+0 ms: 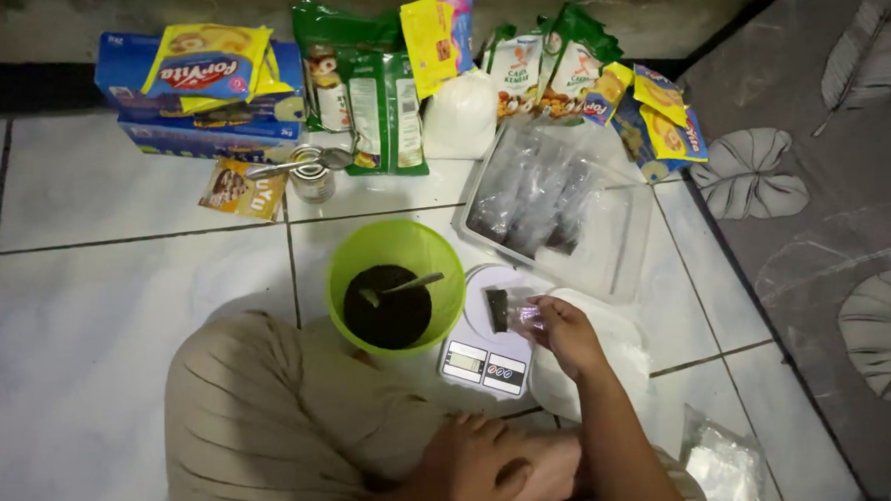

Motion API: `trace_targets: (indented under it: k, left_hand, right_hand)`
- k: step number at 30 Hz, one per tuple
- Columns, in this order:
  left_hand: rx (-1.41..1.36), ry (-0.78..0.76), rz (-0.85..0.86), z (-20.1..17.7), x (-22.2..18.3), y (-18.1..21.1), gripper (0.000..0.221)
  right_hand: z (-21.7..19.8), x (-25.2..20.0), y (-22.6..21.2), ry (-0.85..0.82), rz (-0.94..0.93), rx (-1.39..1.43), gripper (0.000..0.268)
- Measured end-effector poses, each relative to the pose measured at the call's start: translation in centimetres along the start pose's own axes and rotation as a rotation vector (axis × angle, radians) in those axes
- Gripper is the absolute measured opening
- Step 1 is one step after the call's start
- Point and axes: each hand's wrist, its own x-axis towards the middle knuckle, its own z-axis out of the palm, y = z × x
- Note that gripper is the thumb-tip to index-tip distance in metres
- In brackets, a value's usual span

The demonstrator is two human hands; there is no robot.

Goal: Scooping powder into small plastic bags and weighing them on a digital scale

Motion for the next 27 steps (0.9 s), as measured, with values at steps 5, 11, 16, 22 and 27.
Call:
trace_targets:
  k: [5,11,16,22,27]
  left_hand:
    - [-0.030,-0.067,-0.011,-1.9,0.8,0.7,0.029]
    - [0.056,-0.352,-0.190,-2.2,1.6,1.1,0.039]
    - [0.055,-0.296,-0.125,-1.3,1.1,0.4,0.046]
    - [0.030,-0.324,-0.138,-1.3,1.1,0.4,0.042]
    - [0.100,-0.349,-0.125,-1.0,1.2,0.3,0.044]
  right_hand:
    - [-0.5,0.1,0.3,0.102,-0.020,-0.082,0.033]
    - [-1.4,-0.9,-0.3,0.224,0.039,-0.097,0.045]
    - [-1.1,-2.3,-2.1,0.253,0.145,-0.157,0.060]
    - [-2.0,-0.6,-0.4,0.261,0.117,-0.136,0.059]
    - [-1.9,-1.0,-0.7,0.262,0.126,-0.108,0.057]
